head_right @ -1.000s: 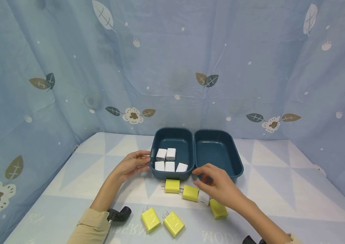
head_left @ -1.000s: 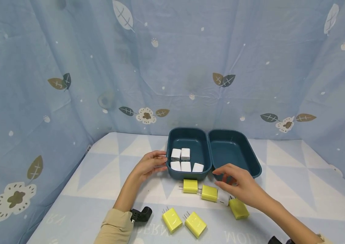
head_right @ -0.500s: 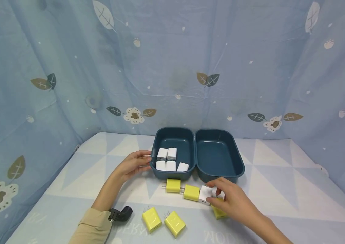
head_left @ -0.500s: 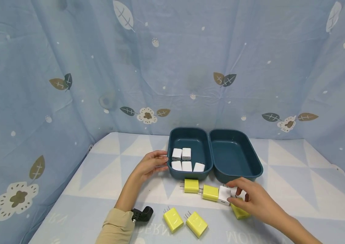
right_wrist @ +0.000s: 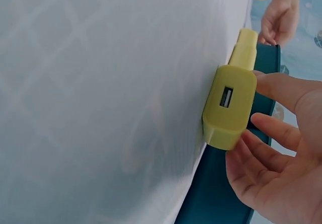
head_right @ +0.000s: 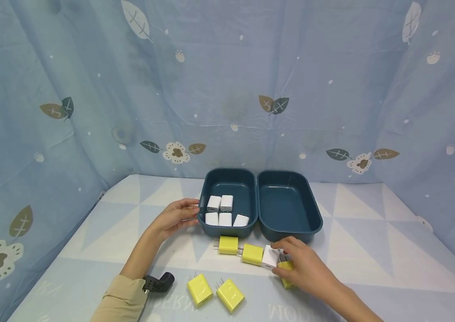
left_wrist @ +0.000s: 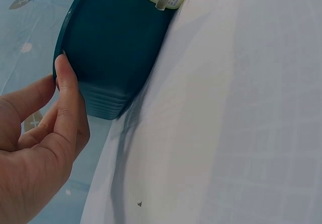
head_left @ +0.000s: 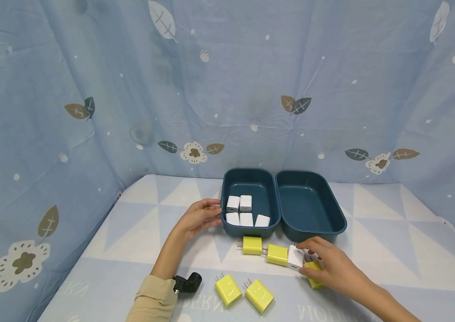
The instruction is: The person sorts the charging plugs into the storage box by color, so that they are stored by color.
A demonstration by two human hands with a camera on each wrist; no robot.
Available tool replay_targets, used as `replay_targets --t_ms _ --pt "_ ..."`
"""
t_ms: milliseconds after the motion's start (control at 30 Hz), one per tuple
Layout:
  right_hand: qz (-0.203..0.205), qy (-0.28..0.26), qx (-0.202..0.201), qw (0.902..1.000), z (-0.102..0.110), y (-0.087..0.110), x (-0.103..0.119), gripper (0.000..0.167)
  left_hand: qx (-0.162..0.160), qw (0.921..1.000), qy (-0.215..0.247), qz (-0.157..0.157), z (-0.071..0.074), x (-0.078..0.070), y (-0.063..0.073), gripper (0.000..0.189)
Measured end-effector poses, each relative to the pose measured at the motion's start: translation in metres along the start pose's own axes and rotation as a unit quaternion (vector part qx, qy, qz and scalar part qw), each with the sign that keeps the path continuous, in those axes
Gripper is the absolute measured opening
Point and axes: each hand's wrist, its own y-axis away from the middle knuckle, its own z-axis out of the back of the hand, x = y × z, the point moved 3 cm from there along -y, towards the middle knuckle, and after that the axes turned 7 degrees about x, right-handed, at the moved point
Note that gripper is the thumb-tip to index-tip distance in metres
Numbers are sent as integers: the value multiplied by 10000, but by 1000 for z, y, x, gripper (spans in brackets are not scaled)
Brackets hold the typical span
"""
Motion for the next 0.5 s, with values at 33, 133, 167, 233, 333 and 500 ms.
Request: replay_targets --t_ms 33,133,167,233,333,500 --pt "-4 -13 28 10000 -1 0 0 44 6 10000 3 -1 0 0 0 40" --pt "16 -62 88 9999 -2 -2 0 43 39 10000 -4 -27 0 0 0 40" --pt "25 -94 94 9999 -3 -2 1 42 34 10000 2 -32 0 0 0 40" --pt "60 -99 80 9999 -3 -3 0 41 33 10000 -9 -33 0 0 0 41" --pt "111 -79 57 9999 -4 -4 0 40 19 10000 -5 -43 0 0 0 41" --pt "283 -13 31 9996 -6 -5 0 39 -24 10000 -36 -37 1 1 0 39"
